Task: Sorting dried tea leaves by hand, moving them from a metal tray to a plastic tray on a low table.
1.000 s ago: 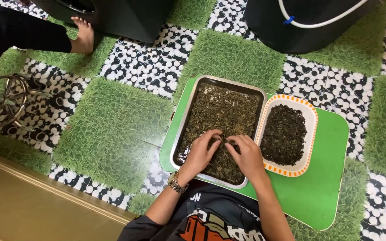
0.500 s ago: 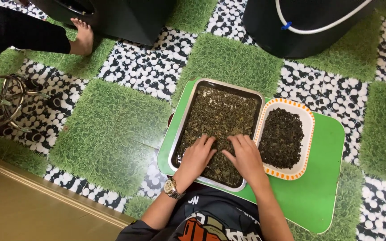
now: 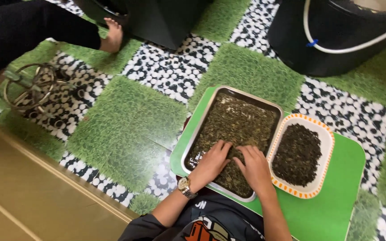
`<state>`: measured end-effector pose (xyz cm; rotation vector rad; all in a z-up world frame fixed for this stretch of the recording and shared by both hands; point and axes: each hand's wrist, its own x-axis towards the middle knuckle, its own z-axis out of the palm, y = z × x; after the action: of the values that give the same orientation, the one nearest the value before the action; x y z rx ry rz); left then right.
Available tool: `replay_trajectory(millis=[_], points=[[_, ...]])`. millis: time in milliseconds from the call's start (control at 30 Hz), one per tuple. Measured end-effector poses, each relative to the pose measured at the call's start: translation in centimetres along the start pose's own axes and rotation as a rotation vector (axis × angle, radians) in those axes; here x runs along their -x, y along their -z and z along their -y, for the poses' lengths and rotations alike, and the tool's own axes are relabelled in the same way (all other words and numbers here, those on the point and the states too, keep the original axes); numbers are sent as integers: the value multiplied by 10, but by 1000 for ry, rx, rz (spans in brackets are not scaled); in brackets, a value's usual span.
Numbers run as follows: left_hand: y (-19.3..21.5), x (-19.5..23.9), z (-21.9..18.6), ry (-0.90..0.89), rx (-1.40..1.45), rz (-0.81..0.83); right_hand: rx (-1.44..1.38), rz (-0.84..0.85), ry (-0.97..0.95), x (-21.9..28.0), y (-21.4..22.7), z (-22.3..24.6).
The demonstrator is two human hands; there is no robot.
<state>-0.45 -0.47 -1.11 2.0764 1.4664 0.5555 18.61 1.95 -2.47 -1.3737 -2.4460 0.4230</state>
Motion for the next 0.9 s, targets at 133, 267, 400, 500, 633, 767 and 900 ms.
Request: replay_trajectory(millis=[133, 267, 400, 500, 633, 767, 900], points=[[-3, -1, 3, -5, 10, -13, -45, -8, -17, -1, -10, -6], [-3, -1, 0, -22, 30, -16, -30, -23, -31, 1, -25, -18], [-2, -1, -1, -34, 49, -27, -58, -62, -1, 2, -24, -15], [14, 2, -12, -61, 90, -23, -76, -89, 6, 1, -10, -3], [9, -1, -9, -82, 104, -57, -97, -117, -15, 1, 2, 7], [14, 0, -11, -87, 111, -94, -137, -113, -29, 1, 4, 7], [10, 0, -6, -105, 62, -124, -146, -117, -18, 1, 3, 6]])
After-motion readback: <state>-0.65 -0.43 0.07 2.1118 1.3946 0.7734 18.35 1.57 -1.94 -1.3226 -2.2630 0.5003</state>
